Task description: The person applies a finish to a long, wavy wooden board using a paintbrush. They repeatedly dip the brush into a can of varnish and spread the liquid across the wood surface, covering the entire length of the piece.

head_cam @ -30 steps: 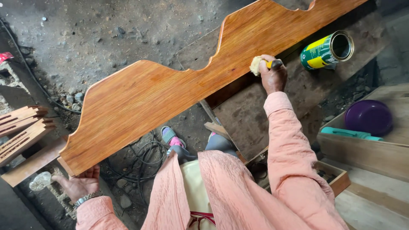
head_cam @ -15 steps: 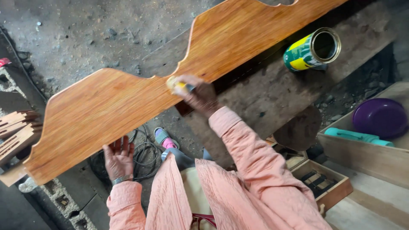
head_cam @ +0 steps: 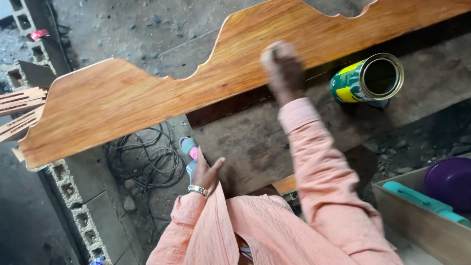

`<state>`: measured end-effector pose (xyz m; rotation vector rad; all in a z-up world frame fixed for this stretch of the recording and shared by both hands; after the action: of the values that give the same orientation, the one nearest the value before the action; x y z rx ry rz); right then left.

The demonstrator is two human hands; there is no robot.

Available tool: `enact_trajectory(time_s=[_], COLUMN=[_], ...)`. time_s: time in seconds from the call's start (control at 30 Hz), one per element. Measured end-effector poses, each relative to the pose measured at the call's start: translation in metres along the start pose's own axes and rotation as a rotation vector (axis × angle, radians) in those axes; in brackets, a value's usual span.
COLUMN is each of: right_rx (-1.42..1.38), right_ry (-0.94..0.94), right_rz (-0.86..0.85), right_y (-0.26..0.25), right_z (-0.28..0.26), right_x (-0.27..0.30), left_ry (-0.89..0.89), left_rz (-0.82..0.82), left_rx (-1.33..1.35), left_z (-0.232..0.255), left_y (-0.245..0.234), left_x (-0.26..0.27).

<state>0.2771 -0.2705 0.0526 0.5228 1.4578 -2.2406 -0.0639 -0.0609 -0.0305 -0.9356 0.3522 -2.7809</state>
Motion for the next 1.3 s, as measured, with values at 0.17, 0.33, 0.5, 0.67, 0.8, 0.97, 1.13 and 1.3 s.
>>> enact_trajectory(time_s=[0.17, 0.33, 0.5, 0.67, 0.8, 0.97, 1.13, 1.3], right_rx=[-0.988, -1.423, -0.691, -0.724, -1.148, -1.474, -1.633, -1.643], right_ry=[-0.111, 0.190, 0.313, 0.289, 0.180, 0.249, 0.355, 0.931], right_rz=[-0.314, -0.580, -0.063, 0.027, -0.216, -0.390, -0.369, -0.726], right_y=[-0.113, -0.074, 0.044, -0.069, -0.130, -0.214, -0.222, -0.191], right_z=[-0.091, -0.012, 0.131, 0.083, -0.002, 0.026, 0.084, 0.162], right_x=[0.048, 0.027, -0.009, 0.024, 0.069, 0.134, 0.217, 0.283], left_ry=[0.044, -0.032, -0.113, 0.129, 0.139, 0.181, 0.150, 0.105], left_rz=[0.072, -0.011, -0.077, -0.042, -0.100, -0.111, -0.097, -0.128], left_rx=[-0.106, -0.131, -0.266, -0.110, -0.085, -0.102, -0.142, -0.216], left_z=[-0.013, -0.054, -0.060, -0.076, -0.054, -0.034, -0.062, -0.057], left_y=[0.012, 0.020, 0.024, 0.030, 0.021, 0.019, 0.020, 0.016], left_x=[-0.005, -0.023, -0.021, -0.039, -0.033, -0.031, -0.045, -0.042])
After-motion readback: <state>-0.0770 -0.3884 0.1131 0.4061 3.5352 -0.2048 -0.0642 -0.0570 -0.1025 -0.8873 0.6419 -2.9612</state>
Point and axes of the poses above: each hand's wrist, its own x-axis away from the middle knuckle, its own y-axis out of the palm, z = x × y, the point moved 10 cm from there along -x, towards the middle knuckle, and after that the axes turned 7 degrees about y, right-handed, at the moved point
